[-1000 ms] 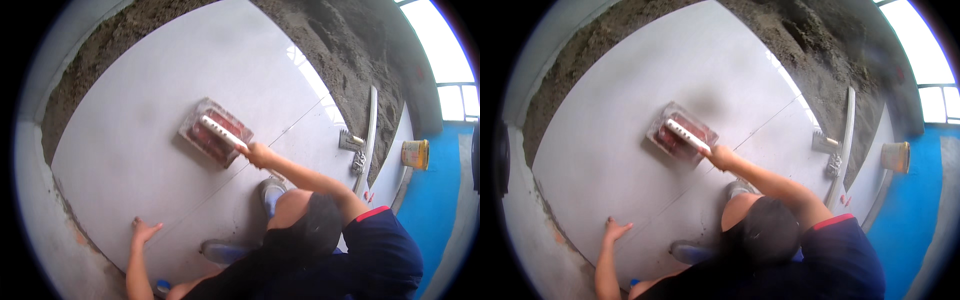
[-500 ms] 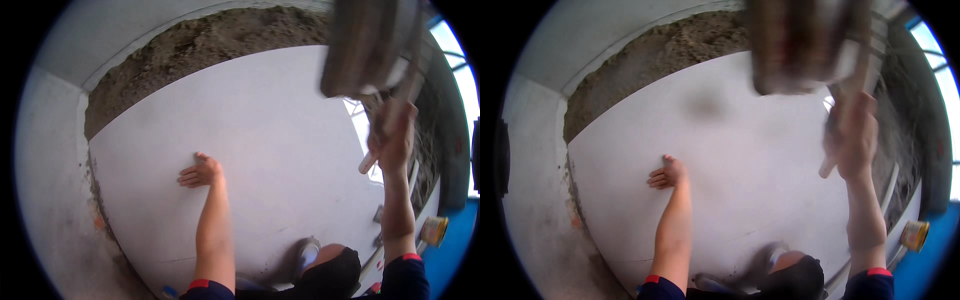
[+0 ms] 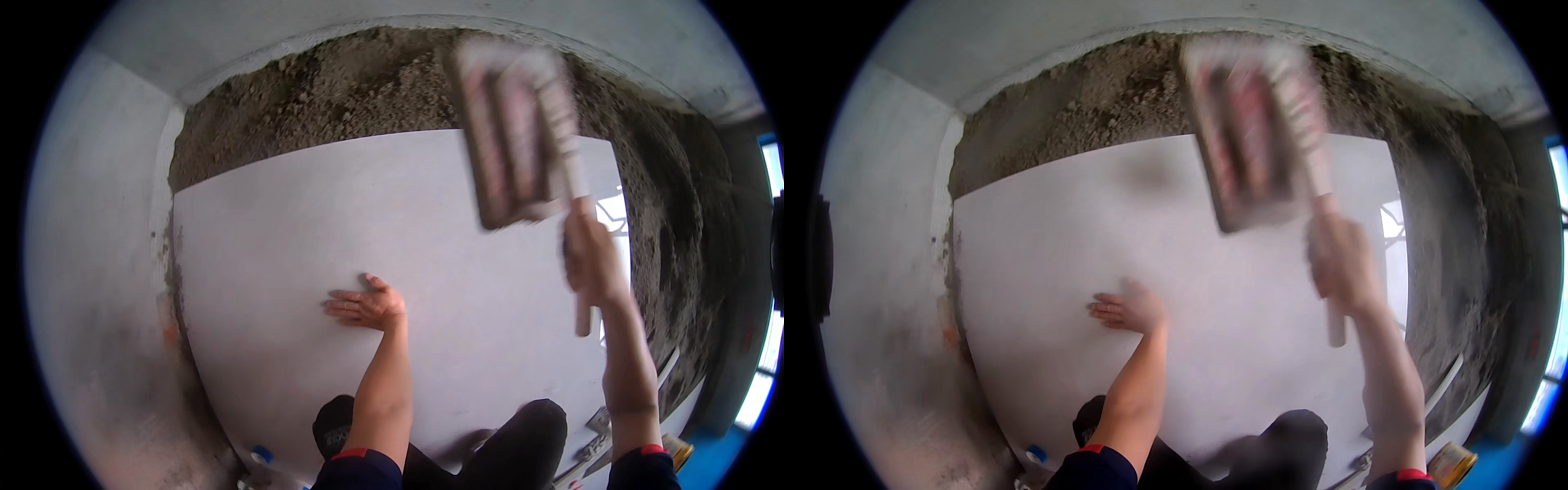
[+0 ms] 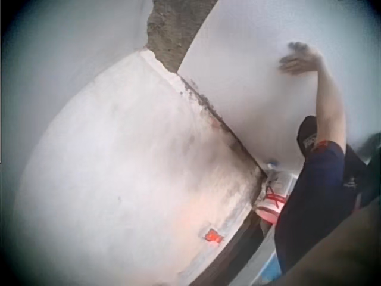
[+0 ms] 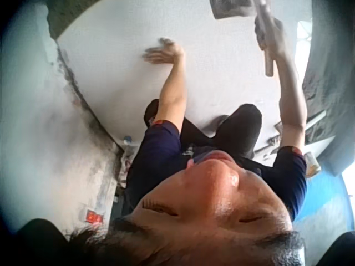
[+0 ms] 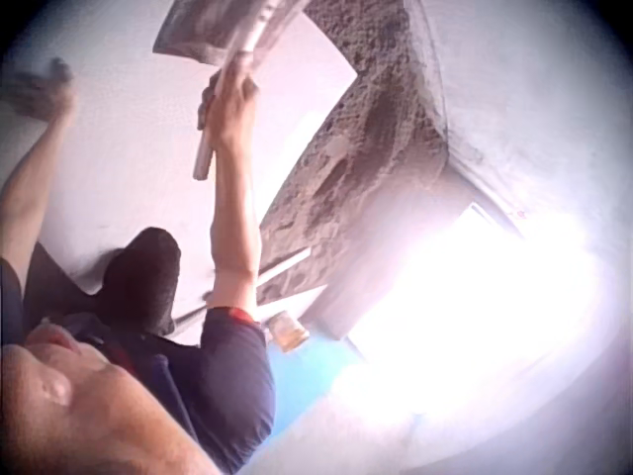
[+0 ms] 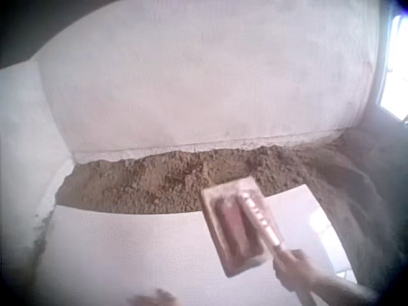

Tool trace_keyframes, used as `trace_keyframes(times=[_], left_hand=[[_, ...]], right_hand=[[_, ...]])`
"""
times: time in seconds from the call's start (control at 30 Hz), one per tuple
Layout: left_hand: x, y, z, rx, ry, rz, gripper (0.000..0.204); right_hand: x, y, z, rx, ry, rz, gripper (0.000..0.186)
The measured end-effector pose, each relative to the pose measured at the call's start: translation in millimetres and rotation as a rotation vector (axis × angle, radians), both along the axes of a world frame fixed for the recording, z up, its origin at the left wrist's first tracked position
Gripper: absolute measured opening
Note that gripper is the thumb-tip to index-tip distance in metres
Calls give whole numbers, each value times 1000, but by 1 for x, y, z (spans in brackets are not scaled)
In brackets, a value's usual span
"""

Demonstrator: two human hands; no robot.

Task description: The person assists another individual in lifting and placing a large floor tile onto a sand bed. The person then uses a wooden float to tap the tile into place and applies tape to the seams between tiles.

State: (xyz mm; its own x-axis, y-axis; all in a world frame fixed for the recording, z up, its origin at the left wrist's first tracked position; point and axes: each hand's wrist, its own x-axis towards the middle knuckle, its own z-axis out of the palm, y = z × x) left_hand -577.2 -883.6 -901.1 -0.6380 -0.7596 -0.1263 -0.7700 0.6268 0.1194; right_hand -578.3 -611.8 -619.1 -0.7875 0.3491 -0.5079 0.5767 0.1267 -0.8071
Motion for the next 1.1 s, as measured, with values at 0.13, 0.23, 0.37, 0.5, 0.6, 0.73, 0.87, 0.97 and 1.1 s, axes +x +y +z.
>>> trace_keyframes(times=[0.13,0.23,0.37,0.5,0.6,0.73,0.87,0.97,1.1], left_hand=[[-2,-11,7,9,-13,5,89],[-3,9,-2,-18,50,-63,88],[-14,12,-8,-95,153,-70,81],[-6,6,9,-117,117,-48,77],[4,-19,-9,-8,215,-15,79],[-1,-9,5,-56,118,-84,88],[-8,4,-3,-76,38,-81,87],[-5,16,-10,-12,83,-71,85],[-14,0,10,-201,21,-29,80]], right_hand=[[-12,-8,-12,66,565,-110,57],[32,-2,-141,510,-26,89,66],[-47,-34,-172,182,-362,281,69],[-119,-78,-54,65,-346,242,57],[-128,-76,7,-37,146,296,62],[-83,-71,-69,-178,493,180,57],[-83,-81,-193,331,-412,491,67],[-131,-76,-133,-94,-464,389,59],[-130,-44,-5,-1,-155,392,68]])
